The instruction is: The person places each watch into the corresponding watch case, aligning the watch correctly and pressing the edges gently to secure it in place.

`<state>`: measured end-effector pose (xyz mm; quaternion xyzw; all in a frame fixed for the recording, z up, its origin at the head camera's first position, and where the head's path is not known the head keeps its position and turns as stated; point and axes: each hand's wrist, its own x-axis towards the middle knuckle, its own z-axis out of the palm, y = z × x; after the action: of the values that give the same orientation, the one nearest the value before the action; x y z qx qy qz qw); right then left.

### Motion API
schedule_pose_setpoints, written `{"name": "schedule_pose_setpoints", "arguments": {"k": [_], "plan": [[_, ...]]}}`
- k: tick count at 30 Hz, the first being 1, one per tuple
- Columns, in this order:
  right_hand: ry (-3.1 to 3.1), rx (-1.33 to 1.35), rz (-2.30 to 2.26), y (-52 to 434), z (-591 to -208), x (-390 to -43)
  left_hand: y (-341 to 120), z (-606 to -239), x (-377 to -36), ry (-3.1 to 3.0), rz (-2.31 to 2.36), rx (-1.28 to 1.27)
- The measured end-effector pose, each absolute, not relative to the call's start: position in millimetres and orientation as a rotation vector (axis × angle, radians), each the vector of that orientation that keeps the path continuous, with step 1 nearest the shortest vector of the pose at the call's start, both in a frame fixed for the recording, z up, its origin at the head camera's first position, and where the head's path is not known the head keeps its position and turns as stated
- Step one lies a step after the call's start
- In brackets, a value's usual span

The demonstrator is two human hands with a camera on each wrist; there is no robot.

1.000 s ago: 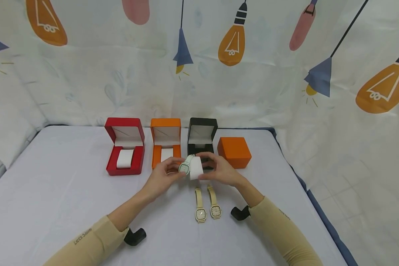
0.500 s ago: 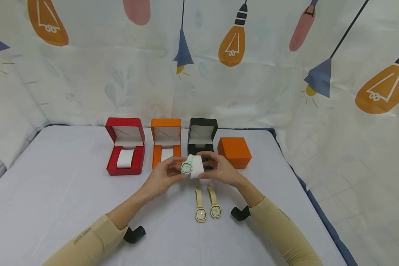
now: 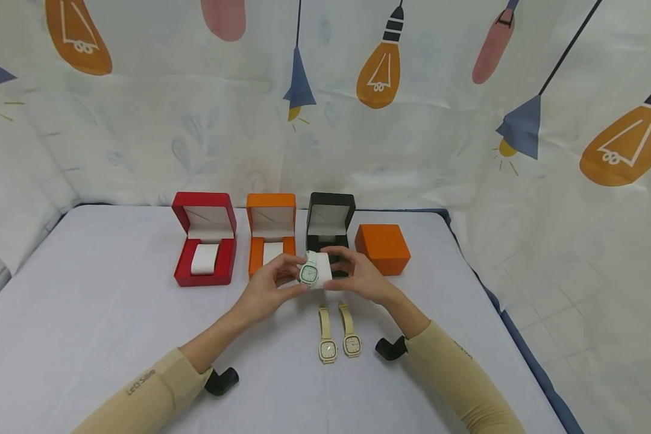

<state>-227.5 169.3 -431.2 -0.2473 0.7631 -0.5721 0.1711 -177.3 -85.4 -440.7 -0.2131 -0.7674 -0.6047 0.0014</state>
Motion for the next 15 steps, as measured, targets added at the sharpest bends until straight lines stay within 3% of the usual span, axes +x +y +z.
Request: {"name": "schedule_pose_setpoints", "arguments": {"k": [15], "plan": [[2.132, -0.647, -1.674, 168.1, -430.2, -227.2, -83.8, -445.9, -180.0, -2.339, -1.978, -0.672]]}}
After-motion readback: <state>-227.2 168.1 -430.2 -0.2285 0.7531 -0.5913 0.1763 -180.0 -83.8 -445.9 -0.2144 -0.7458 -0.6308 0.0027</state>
